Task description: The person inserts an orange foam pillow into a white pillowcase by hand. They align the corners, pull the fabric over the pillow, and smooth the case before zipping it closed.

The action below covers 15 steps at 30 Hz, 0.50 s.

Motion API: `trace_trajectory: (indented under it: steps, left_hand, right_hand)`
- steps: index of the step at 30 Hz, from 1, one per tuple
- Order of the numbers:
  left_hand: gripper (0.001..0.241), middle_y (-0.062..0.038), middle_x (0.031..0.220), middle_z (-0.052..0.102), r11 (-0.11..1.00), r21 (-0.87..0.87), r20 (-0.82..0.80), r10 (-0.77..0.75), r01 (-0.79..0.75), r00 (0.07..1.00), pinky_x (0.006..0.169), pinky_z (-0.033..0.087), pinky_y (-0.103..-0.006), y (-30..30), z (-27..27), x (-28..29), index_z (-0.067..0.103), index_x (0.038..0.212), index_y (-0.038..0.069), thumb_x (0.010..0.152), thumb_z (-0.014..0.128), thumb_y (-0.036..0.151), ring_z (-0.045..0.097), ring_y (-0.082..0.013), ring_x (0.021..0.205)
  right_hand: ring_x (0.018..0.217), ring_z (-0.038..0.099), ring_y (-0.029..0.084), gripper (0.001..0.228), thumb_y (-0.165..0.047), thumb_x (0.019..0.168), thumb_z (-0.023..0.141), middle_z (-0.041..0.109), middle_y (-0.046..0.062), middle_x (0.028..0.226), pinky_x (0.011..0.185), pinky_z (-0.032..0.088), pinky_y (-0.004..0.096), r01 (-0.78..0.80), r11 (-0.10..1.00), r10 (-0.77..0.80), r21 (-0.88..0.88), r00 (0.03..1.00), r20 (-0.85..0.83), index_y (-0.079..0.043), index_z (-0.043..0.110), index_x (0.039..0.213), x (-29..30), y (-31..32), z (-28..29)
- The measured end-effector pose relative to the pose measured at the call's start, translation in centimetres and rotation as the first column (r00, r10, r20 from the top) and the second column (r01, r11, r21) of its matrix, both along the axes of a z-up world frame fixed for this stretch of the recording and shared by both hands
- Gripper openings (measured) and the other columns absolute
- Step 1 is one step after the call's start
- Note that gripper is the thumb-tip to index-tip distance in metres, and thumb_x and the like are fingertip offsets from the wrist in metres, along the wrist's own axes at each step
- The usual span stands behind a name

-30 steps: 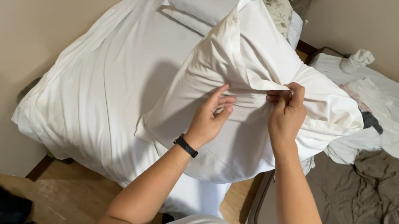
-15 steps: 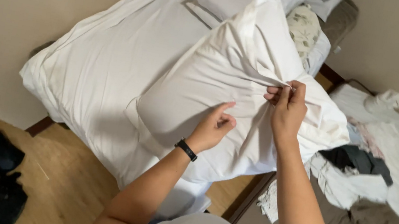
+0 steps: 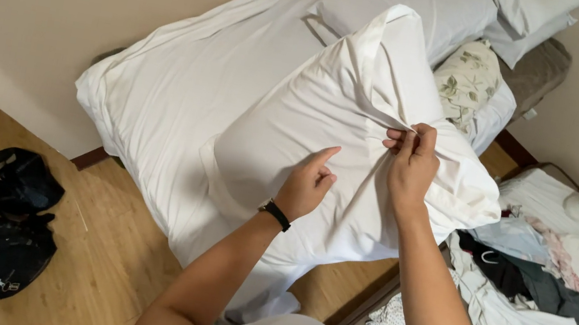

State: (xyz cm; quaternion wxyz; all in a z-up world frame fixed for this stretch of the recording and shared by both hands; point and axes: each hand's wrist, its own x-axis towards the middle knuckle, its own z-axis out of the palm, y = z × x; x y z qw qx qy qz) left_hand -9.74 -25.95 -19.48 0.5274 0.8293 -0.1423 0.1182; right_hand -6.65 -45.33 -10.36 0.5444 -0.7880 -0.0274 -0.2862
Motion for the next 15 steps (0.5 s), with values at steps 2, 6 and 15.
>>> trace_trajectory:
  steps: [2, 6, 15]
  left_hand:
    - [0.057, -0.004, 0.092, 0.073, 0.995, 0.087, 0.103, 0.038, -0.047, 0.994, 0.076, 0.061, -0.0361, 0.3, 0.7, 1.1, 0.055, 0.146, 0.028, 0.091, 0.069, 0.019, 0.074, -0.0225, 0.090]
    - [0.041, -0.001, 0.098, 0.075, 0.922, 0.292, 0.353, 0.143, -0.254, 0.924, 0.075, 0.061, -0.0359, 0.6, 0.3, 3.8, 0.065, 0.131, 0.028, 0.091, 0.070, 0.029, 0.075, -0.0207, 0.090]
    - [0.003, -0.004, 0.065, 0.063, 0.997, 0.017, 0.283, 0.065, -0.072, 0.957, 0.064, 0.056, -0.0416, 0.3, 2.1, 6.7, 0.063, 0.090, 0.017, 0.090, 0.066, 0.017, 0.069, -0.0304, 0.071]
  right_hand:
    - [0.074, 0.074, 0.021, 0.010, -0.006, 0.113, 0.038, 0.076, 0.016, 0.094, 0.068, 0.061, 0.031, -0.015, 0.999, 0.015, -0.028, 1.000, -0.007, -0.010, 0.047, 0.116, 0.4, 1.0, 0.6]
    - [0.073, 0.075, 0.021, 0.008, -0.007, 0.112, 0.040, 0.077, 0.016, 0.093, 0.068, 0.061, 0.032, -0.039, 0.992, 0.041, -0.118, 0.999, 0.015, -0.009, 0.048, 0.115, 1.5, 3.1, 1.6]
    - [0.067, 0.073, 0.018, 0.010, -0.010, 0.113, 0.039, 0.075, 0.007, 0.084, 0.066, 0.059, 0.030, 0.003, 0.979, -0.011, -0.202, 0.999, -0.038, -0.011, 0.049, 0.115, 5.2, 1.8, 2.1]
